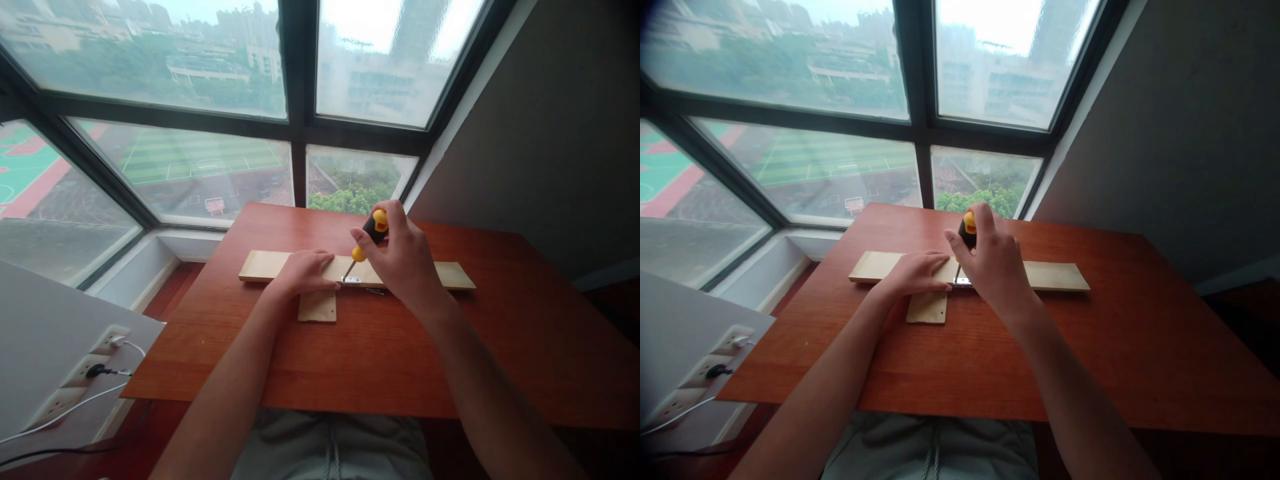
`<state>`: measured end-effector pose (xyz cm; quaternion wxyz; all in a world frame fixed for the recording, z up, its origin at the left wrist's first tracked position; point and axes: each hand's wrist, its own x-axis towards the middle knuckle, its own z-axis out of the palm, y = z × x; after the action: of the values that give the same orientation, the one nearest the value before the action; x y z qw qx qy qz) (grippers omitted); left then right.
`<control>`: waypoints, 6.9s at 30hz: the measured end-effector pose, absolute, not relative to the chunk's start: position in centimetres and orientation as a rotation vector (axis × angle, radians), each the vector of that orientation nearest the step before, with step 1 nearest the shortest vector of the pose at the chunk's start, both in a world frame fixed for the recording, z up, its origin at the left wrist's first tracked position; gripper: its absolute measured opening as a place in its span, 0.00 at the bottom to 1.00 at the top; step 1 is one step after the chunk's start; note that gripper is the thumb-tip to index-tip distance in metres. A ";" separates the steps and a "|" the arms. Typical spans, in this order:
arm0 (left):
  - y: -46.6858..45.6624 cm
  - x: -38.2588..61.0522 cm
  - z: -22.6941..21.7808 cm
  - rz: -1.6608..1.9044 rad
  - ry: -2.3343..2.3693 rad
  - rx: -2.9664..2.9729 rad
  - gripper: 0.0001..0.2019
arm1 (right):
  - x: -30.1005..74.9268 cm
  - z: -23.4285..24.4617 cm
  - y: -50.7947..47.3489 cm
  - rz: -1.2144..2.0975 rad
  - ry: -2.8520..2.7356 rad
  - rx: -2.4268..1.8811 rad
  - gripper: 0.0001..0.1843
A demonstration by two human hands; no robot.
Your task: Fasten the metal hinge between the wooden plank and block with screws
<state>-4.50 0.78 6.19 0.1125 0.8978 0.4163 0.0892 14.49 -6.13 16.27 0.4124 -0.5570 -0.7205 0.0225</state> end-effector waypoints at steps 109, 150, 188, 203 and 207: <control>0.3 -4.1 6.6 0.255 1.171 2.671 0.25 | 16.8 16.3 -3.6 0.606 -1.874 -1.086 0.19; 0.3 -4.2 6.3 0.271 1.183 2.663 0.24 | 15.8 16.2 -4.0 0.712 -1.833 -1.060 0.22; 0.1 -4.1 6.7 0.248 1.230 2.675 0.24 | 14.0 15.0 -4.8 0.135 -1.734 -1.355 0.24; 0.0 -4.1 6.3 0.273 1.190 2.700 0.21 | 16.1 16.7 -2.4 0.023 -1.571 -1.359 0.22; 0.3 -4.1 6.5 0.239 1.196 2.709 0.19 | 19.0 14.3 -2.7 0.388 -1.273 -1.349 0.23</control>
<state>-4.05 0.35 6.45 0.0850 0.9086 0.4011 0.0801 19.04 -2.66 14.34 0.5837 -0.5782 -0.5453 0.1662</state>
